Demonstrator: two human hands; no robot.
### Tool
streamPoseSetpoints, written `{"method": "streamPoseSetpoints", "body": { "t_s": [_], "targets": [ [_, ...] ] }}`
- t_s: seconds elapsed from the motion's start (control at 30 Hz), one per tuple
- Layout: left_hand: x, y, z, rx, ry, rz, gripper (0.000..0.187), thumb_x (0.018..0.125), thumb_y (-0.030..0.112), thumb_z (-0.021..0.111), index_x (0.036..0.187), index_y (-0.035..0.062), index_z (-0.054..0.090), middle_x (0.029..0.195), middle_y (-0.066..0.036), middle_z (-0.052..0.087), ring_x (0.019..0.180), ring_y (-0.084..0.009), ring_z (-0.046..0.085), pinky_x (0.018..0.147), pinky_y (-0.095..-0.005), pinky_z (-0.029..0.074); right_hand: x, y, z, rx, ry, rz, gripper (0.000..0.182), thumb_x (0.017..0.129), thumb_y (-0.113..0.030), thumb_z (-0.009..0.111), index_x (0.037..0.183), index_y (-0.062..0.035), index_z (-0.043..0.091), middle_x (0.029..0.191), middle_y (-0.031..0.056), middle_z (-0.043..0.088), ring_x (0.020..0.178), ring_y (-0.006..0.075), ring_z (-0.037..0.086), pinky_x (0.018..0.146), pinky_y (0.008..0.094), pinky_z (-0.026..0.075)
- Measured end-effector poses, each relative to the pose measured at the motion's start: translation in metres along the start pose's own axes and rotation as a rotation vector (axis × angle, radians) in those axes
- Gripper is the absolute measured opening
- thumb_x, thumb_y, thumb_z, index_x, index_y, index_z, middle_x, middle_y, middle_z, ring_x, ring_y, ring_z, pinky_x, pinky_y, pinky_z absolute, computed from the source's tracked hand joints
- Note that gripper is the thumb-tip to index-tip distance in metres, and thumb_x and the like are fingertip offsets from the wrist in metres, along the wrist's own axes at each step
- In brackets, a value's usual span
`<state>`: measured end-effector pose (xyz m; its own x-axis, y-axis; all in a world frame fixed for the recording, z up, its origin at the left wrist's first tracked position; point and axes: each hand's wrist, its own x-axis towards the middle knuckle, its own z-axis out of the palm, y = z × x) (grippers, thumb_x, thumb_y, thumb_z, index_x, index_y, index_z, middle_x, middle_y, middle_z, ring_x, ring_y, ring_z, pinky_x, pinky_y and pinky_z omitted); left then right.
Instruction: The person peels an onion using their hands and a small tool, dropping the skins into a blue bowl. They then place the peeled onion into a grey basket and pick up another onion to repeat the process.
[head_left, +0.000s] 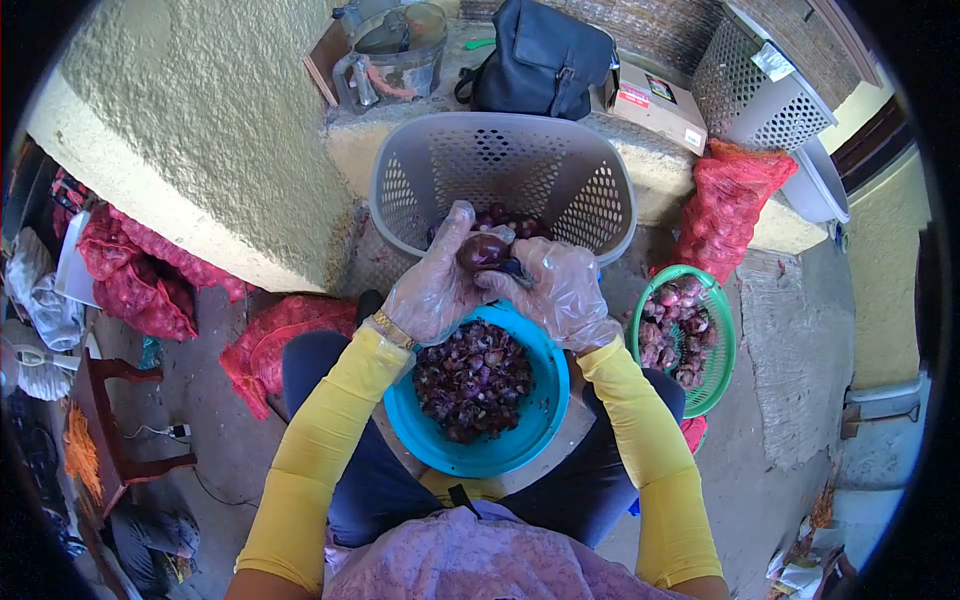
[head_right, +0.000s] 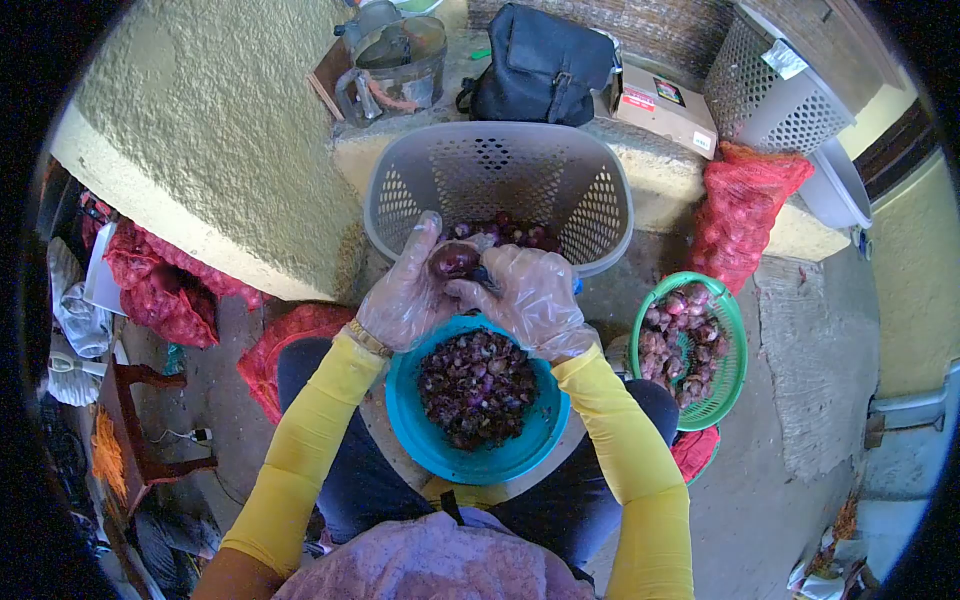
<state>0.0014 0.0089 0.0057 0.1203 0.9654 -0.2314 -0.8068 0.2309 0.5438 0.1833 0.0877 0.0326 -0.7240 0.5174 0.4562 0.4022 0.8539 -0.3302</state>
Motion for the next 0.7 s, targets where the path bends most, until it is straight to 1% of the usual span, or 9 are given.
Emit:
{"method": "streamPoseSetpoints", "body": {
  "t_s": [0.03, 0.1, 0.2, 0.27, 0.43, 0.5, 0.6, 0.63, 0.7],
  "targets": [
    [-0.001, 0.000, 0.003, 0.001, -0.024, 0.021, 0.065, 0.106, 0.058, 0.056, 0.136, 0.0012, 0.057, 0.133, -0.014, 0.064, 0.117, -0.0257, 0.064, 0.103, -0.0398, 0.056, 0.000, 0.000, -0.001, 0.000, -0.001, -0.001, 0.048, 0.088, -0.055, 0.077, 0.101, -0.0097, 0.074, 0.076, 0.0137, 0.070, 0.069, 0.0361, 0.071, 0.062, 0.0470, 0.055],
    [-0.003, 0.000, 0.003, 0.002, -0.047, 0.043, 0.061, 0.107, 0.055, 0.056, 0.140, 0.0028, 0.054, 0.134, -0.013, 0.064, 0.118, -0.0247, 0.063, 0.102, -0.0391, 0.056, 0.000, 0.000, -0.002, 0.015, -0.017, 0.046, 0.048, 0.087, -0.053, 0.079, 0.084, -0.0063, 0.069, 0.078, 0.0168, 0.068, 0.072, 0.0413, 0.069, 0.064, 0.0504, 0.054],
    [-0.003, -0.002, 0.000, 0.052, -0.076, 0.047, 0.053, 0.110, 0.047, 0.055, 0.145, 0.0066, 0.050, 0.136, -0.012, 0.063, 0.117, -0.0243, 0.064, 0.102, -0.0396, 0.056, 0.000, 0.000, -0.002, -0.015, -0.007, 0.027, 0.049, 0.088, -0.055, 0.078, 0.082, -0.0072, 0.068, 0.076, 0.0158, 0.067, 0.071, 0.0393, 0.070, 0.063, 0.0494, 0.054],
    [-0.002, -0.002, 0.000, 0.049, 0.002, 0.063, 0.047, 0.112, 0.041, 0.054, 0.145, 0.0081, 0.050, 0.136, -0.012, 0.063, 0.117, -0.0245, 0.064, 0.102, -0.0402, 0.057, 0.001, 0.000, -0.001, -0.072, -0.066, -0.030, 0.046, 0.089, -0.054, 0.077, 0.083, -0.0088, 0.070, 0.075, 0.0144, 0.068, 0.069, 0.0372, 0.070, 0.062, 0.0488, 0.054],
    [0.007, -0.002, -0.018, 0.024, -0.027, 0.076, 0.048, 0.111, 0.042, 0.056, 0.142, 0.0058, 0.054, 0.135, -0.012, 0.063, 0.116, -0.0249, 0.064, 0.104, -0.0445, 0.055, 0.000, -0.003, -0.005, -0.017, -0.195, -0.216, 0.046, 0.088, -0.055, 0.076, 0.082, -0.0101, 0.070, 0.073, 0.0122, 0.069, 0.068, 0.0354, 0.071, 0.063, 0.0479, 0.055],
    [0.008, -0.001, -0.020, -0.030, -0.055, 0.098, 0.048, 0.110, 0.042, 0.057, 0.141, 0.0050, 0.055, 0.134, -0.012, 0.064, 0.116, -0.0253, 0.064, 0.104, -0.0458, 0.054, 0.001, -0.009, -0.009, 0.057, -0.207, -0.288, 0.050, 0.085, -0.059, 0.077, 0.088, -0.0087, 0.073, 0.074, 0.0126, 0.070, 0.071, 0.0357, 0.071, 0.066, 0.0470, 0.056],
    [0.004, 0.007, -0.010, -0.009, 0.031, 0.185, 0.049, 0.109, 0.041, 0.060, 0.140, 0.0033, 0.057, 0.131, -0.013, 0.064, 0.116, -0.0266, 0.064, 0.106, -0.0474, 0.053, 0.000, -0.005, -0.012, 0.099, -0.214, -0.194, 0.054, 0.077, -0.059, 0.085, 0.085, -0.0072, 0.070, 0.070, 0.0127, 0.065, 0.069, 0.0378, 0.068, 0.066, 0.0487, 0.053],
    [0.004, 0.009, -0.010, 0.004, 0.022, 0.173, 0.047, 0.108, 0.042, 0.062, 0.137, 0.0056, 0.059, 0.125, -0.011, 0.065, 0.115, -0.0246, 0.064, 0.104, -0.0448, 0.053, 0.000, -0.004, -0.013, 0.099, -0.214, -0.194, 0.054, 0.077, -0.059, 0.085, 0.085, -0.0072, 0.070, 0.070, 0.0127, 0.065, 0.069, 0.0378, 0.068, 0.066, 0.0487, 0.053],
    [0.004, 0.010, -0.008, 0.017, 0.014, 0.162, 0.045, 0.107, 0.043, 0.064, 0.135, 0.0078, 0.061, 0.120, -0.008, 0.065, 0.113, -0.0226, 0.064, 0.102, -0.0422, 0.053, 0.002, -0.001, -0.014, 0.322, -0.198, -0.131, 0.058, 0.071, -0.058, 0.089, 0.091, -0.0059, 0.072, 0.073, 0.0144, 0.067, 0.071, 0.0401, 0.068, 0.069, 0.0492, 0.053]
  ]
}}
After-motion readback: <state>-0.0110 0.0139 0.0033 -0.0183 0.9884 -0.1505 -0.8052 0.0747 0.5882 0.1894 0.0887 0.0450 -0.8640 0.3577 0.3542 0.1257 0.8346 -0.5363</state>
